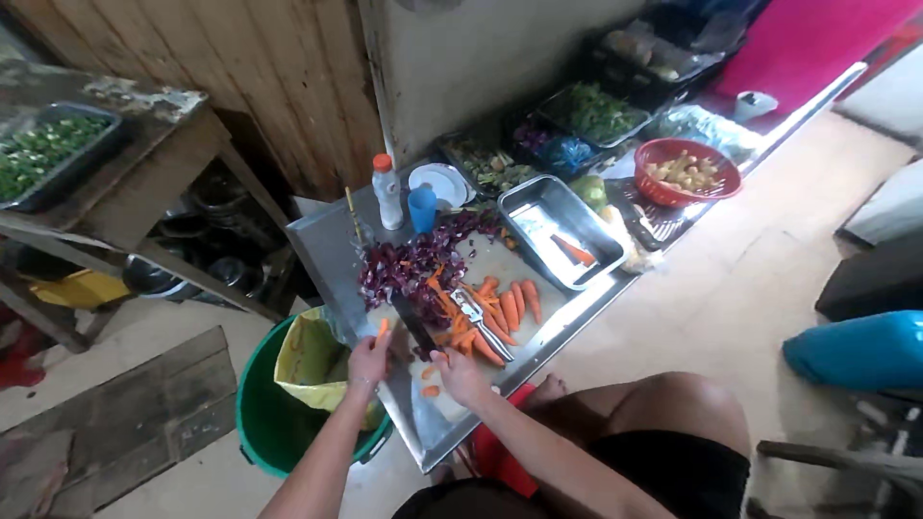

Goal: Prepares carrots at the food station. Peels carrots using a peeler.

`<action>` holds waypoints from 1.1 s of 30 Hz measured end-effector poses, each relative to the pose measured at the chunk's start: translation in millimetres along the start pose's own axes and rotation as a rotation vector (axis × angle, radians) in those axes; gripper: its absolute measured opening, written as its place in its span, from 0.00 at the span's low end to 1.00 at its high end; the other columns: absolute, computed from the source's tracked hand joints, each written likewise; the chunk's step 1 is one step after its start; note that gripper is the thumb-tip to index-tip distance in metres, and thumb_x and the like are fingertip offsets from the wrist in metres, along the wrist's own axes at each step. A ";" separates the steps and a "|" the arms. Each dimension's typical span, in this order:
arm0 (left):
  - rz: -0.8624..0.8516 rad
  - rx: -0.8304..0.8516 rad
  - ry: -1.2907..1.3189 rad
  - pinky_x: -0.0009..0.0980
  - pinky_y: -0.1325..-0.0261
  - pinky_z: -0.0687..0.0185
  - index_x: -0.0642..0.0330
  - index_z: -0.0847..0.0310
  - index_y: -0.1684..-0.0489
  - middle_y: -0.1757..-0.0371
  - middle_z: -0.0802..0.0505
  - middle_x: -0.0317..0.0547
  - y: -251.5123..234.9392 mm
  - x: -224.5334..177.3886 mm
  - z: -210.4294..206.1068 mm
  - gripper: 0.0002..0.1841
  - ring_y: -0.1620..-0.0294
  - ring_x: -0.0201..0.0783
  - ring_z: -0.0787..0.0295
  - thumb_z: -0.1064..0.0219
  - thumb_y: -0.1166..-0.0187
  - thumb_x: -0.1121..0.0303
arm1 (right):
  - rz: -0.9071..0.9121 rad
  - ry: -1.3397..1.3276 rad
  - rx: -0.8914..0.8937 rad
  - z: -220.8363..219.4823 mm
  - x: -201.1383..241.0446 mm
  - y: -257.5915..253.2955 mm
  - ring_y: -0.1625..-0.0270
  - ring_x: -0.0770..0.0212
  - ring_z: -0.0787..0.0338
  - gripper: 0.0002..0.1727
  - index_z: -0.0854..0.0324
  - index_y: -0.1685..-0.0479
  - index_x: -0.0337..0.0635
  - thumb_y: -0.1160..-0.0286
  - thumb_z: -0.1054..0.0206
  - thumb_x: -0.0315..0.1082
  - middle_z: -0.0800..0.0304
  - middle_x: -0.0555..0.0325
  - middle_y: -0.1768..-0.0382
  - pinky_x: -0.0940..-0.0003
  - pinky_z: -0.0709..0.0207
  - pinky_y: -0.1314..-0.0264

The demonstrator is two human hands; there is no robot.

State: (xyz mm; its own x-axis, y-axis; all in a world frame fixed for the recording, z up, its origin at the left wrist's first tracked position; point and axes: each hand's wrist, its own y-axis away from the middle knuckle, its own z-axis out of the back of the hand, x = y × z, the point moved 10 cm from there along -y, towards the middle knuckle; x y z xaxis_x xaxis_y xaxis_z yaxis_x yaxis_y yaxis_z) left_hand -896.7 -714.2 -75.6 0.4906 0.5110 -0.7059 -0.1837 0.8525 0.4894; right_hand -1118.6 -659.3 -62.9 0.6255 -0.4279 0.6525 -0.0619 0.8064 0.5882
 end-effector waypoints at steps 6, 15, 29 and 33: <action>-0.096 0.332 0.377 0.42 0.68 0.11 0.55 0.29 0.20 0.54 0.09 0.57 46.5 -128.2 -68.9 0.25 0.69 0.47 0.10 0.33 0.17 0.69 | -0.107 -0.506 0.020 -6.9 -40.6 -6.1 0.78 0.58 0.16 0.29 0.26 0.29 0.47 0.09 0.52 0.60 0.16 0.54 0.71 0.60 0.18 0.74; -0.156 0.465 0.092 0.51 0.49 0.11 0.57 0.37 0.13 0.37 0.14 0.65 7.1 -293.1 -224.7 0.34 0.50 0.56 0.09 0.30 0.21 0.67 | 0.005 -0.382 0.023 -16.8 -24.1 9.0 0.64 0.49 0.08 0.25 0.26 0.29 0.38 0.08 0.49 0.49 0.10 0.42 0.58 0.48 0.13 0.55; -0.484 0.152 0.099 0.48 0.41 0.09 0.52 0.18 0.30 0.38 0.08 0.45 38.5 -212.2 -93.0 0.17 0.45 0.41 0.07 0.35 0.13 0.60 | -0.045 -0.157 -0.038 4.4 -5.9 3.1 0.33 0.44 0.11 0.23 0.24 0.22 0.44 0.12 0.42 0.42 0.11 0.42 0.37 0.41 0.20 0.29; -0.261 -0.065 0.023 0.47 0.56 0.08 0.61 0.18 0.37 0.50 0.08 0.50 66.9 -63.4 -32.5 0.15 0.58 0.43 0.08 0.37 0.18 0.70 | -0.015 0.059 -0.006 7.6 23.1 -0.9 0.32 0.42 0.12 0.28 0.29 0.21 0.40 0.22 0.37 0.36 0.14 0.39 0.34 0.41 0.19 0.30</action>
State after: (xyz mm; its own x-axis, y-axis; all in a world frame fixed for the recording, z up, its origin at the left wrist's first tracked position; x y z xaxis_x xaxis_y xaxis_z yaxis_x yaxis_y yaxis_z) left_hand -967.8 -686.1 -14.7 0.5090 0.2744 -0.8159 -0.1078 0.9607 0.2558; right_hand -1110.0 -673.0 -44.7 0.6714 -0.4151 0.6140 -0.0476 0.8026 0.5947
